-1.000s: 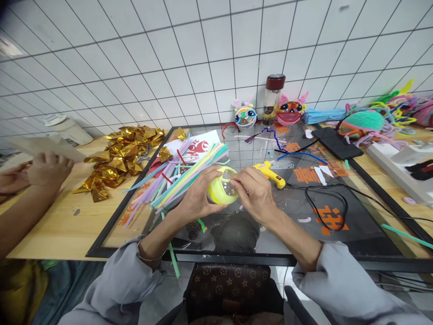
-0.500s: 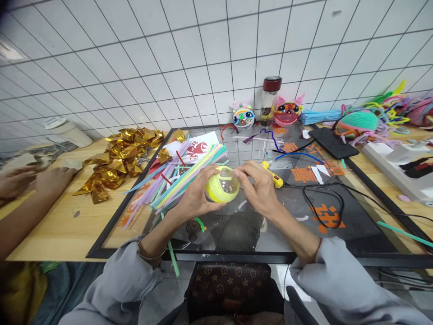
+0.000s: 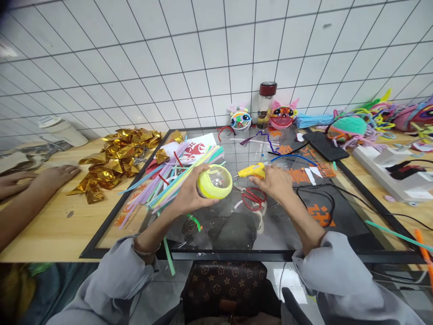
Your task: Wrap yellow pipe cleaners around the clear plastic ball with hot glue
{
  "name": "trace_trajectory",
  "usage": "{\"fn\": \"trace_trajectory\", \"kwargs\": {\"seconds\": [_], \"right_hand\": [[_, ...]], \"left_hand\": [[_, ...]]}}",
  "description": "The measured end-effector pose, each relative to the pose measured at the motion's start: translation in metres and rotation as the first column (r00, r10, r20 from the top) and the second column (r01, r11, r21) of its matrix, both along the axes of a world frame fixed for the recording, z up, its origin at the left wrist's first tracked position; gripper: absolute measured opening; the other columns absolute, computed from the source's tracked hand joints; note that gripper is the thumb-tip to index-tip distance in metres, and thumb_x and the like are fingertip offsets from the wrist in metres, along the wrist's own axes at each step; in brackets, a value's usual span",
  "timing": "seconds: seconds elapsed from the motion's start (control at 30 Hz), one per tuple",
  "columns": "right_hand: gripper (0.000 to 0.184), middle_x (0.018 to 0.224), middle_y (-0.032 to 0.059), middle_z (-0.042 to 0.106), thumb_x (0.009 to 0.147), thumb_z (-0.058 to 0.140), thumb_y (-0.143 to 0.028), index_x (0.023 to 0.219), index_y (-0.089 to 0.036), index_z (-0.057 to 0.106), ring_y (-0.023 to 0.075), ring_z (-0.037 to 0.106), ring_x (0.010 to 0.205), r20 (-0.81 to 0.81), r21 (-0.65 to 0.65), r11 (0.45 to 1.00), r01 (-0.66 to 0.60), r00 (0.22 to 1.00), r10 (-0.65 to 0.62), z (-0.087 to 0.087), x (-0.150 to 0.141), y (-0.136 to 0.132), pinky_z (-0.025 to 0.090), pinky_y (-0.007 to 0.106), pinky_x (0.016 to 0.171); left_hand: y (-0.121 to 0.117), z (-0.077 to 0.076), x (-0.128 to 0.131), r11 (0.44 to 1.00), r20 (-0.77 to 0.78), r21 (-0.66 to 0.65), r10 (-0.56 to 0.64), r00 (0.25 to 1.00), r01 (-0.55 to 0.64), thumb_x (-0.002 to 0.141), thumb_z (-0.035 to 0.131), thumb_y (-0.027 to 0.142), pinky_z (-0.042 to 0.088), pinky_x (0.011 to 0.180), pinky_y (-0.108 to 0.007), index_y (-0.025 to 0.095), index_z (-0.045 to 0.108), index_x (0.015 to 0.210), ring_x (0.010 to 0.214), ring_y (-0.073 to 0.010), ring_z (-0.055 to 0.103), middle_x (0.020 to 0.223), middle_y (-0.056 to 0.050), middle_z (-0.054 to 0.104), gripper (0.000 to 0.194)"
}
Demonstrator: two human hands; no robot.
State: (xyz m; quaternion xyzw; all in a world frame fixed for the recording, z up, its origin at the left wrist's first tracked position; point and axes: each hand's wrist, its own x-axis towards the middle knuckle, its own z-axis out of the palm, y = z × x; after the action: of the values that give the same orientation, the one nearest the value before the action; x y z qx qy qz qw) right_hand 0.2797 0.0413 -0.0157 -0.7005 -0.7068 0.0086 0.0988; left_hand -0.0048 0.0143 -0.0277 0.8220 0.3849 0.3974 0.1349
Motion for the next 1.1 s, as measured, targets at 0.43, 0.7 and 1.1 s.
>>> {"fn": "trace_trajectory", "kwargs": {"seconds": [0.43,0.7,1.1], "right_hand": [[0.041,0.085,0.0138,0.074,0.073,0.066,-0.044,0.102,-0.014,0.068,0.0312,0.069,0.076,-0.308,0.25,0.946,0.205,0.943,-0.123,0.003,0.004,0.005,0.049,0.038,0.065],[0.034,0.088,0.01,0.074,0.07,0.066,-0.044,0.095,-0.02,0.065,0.026,0.067,0.074,-0.454,0.568,0.82,0.072,0.858,0.239,0.007,-0.017,-0.015,0.054,0.039,0.07],[0.033,0.087,0.0083,0.074,0.076,0.069,-0.044,0.097,-0.02,0.063,0.0229,0.065,0.068,-0.374,0.619,0.785,-0.021,0.872,0.317,-0.002,-0.021,-0.017,0.051,0.035,0.061]], "left_hand": [[0.0,-0.001,0.002,0.998,0.077,-0.066,0.023,0.997,-0.018,0.06,0.09,0.034,0.045,0.114,-0.052,0.019,0.046,0.132,0.129,-0.0347,0.058,0.136,-0.016,0.057,0.086],[-0.005,0.0,0.007,1.0,0.08,0.006,-0.028,0.996,0.027,0.06,0.091,0.029,0.046,0.112,-0.053,0.022,0.044,0.133,0.13,-0.0337,0.057,0.137,-0.014,0.058,0.087],[-0.006,-0.006,0.009,0.994,0.015,0.095,-0.048,0.999,0.046,0.063,0.089,0.029,0.046,0.113,-0.054,0.021,0.042,0.137,0.133,-0.0349,0.055,0.139,-0.018,0.056,0.088]]}}
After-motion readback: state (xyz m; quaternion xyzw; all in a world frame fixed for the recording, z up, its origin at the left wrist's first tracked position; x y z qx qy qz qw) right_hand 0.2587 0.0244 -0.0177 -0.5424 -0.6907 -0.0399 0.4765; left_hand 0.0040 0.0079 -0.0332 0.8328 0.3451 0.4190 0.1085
